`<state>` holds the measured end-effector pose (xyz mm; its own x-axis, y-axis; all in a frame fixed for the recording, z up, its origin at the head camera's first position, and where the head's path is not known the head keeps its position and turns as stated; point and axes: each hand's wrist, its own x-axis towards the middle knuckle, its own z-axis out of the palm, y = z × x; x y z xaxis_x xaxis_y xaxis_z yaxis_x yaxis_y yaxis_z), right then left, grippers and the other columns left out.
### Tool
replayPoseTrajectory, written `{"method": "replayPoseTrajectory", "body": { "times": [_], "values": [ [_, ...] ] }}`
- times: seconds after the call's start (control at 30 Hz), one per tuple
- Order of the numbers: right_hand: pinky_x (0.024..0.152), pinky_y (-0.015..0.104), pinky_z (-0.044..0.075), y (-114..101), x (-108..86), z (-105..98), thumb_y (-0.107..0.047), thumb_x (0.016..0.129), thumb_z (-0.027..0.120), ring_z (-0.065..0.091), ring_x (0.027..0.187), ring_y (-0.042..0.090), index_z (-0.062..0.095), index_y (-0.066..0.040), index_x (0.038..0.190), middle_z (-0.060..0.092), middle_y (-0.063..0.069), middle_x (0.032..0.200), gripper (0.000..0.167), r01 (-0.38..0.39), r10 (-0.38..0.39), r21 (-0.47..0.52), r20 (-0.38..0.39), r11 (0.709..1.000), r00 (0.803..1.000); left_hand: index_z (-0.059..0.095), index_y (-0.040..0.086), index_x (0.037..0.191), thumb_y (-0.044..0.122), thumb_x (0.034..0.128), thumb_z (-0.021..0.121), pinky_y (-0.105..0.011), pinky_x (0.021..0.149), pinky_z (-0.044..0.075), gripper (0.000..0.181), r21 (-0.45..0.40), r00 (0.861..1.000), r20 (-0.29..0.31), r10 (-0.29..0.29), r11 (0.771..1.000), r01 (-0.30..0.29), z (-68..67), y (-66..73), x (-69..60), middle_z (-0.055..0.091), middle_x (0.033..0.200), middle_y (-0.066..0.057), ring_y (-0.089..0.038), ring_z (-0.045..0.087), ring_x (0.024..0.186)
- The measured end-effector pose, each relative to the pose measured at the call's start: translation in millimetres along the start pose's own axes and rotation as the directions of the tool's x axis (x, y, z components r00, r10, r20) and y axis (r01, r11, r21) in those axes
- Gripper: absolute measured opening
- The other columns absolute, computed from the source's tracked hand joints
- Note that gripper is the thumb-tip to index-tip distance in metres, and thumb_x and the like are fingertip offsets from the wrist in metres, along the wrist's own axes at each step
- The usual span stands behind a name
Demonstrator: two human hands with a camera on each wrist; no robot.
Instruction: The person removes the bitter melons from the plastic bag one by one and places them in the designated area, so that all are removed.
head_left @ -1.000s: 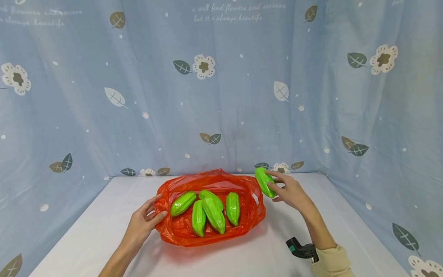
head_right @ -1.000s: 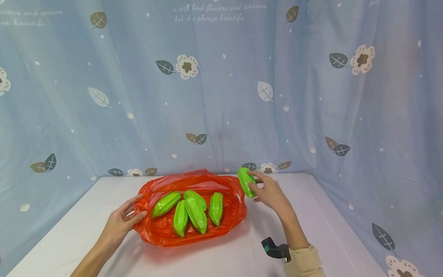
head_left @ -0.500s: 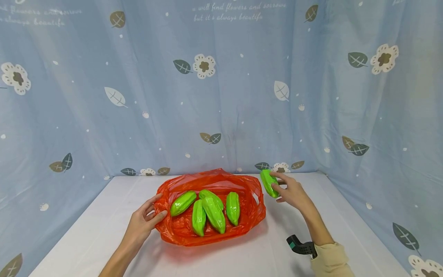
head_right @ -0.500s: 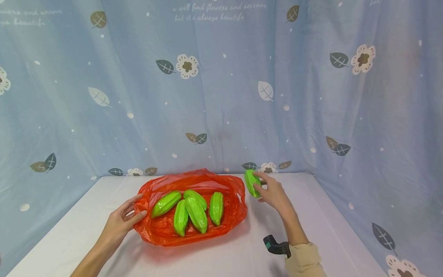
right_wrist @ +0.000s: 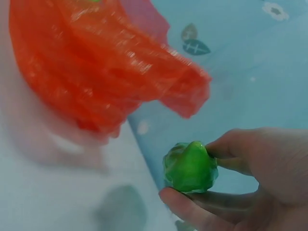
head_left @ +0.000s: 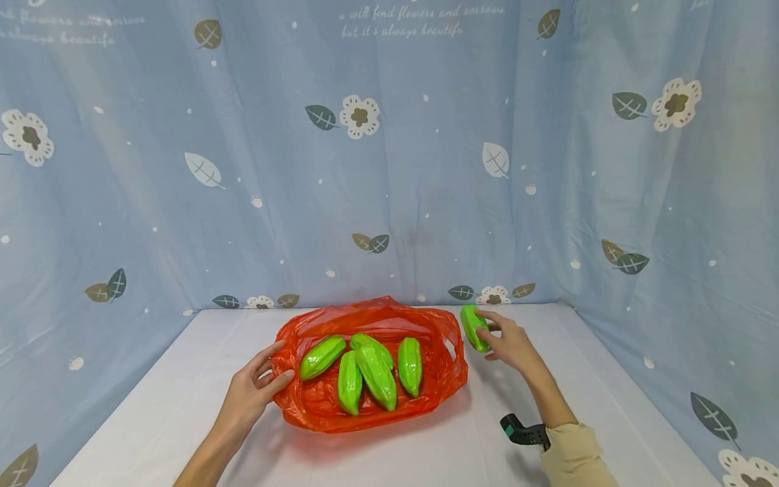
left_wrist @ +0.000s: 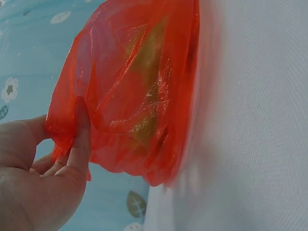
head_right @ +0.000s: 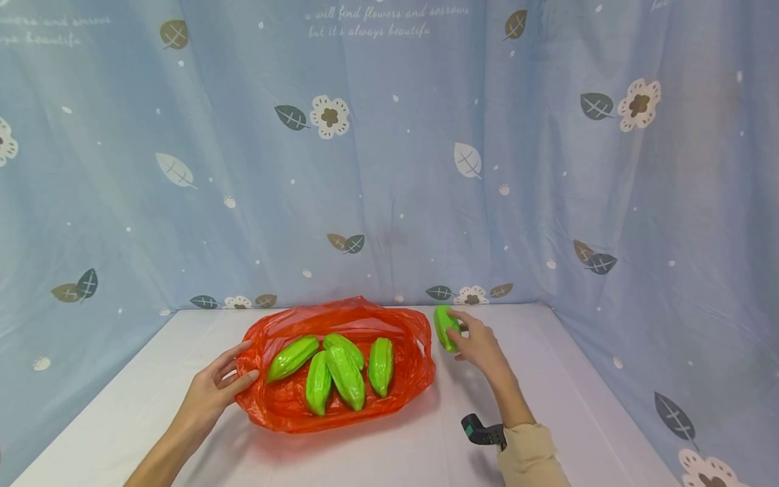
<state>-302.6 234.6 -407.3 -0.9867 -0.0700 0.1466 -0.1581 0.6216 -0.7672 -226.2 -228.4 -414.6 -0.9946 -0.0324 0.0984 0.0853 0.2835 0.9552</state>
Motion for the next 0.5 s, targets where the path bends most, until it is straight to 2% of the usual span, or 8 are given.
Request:
{"method": "replayPoseTrajectory", "body": {
  "times": [0.2,0.5],
  "values": [
    [0.06,0.035,0.061,13.5,3.0,6.9,-0.018,0.099,0.058,0.073,0.073,0.029,0.045,-0.006,0.145,0.05,0.04,0.132,0.049,-0.02,0.02,-0.022,-0.007,1.0,1.0,0.041,0.021,0.149,0.03,0.0912,0.07,-0.022,0.084,0.056,0.065,-0.005,1.0,0.006,-0.004,1.0,0.004,0.3,-0.1,-1.0,0.05,0.145,-0.018,-0.033,0.057,0.128],
    [0.057,0.033,0.06,25.1,7.8,13.5,-0.018,0.098,0.059,0.072,0.068,0.025,0.047,-0.005,0.143,0.052,0.04,0.13,0.048,-0.051,0.05,-0.032,-0.033,0.998,0.998,0.042,0.022,0.148,0.031,0.0903,0.071,-0.023,0.084,0.057,0.065,-0.001,1.0,0.006,-0.012,1.0,0.012,0.6,-2.9,-0.3,0.051,0.143,-0.016,-0.021,0.062,0.121]
  ]
}}
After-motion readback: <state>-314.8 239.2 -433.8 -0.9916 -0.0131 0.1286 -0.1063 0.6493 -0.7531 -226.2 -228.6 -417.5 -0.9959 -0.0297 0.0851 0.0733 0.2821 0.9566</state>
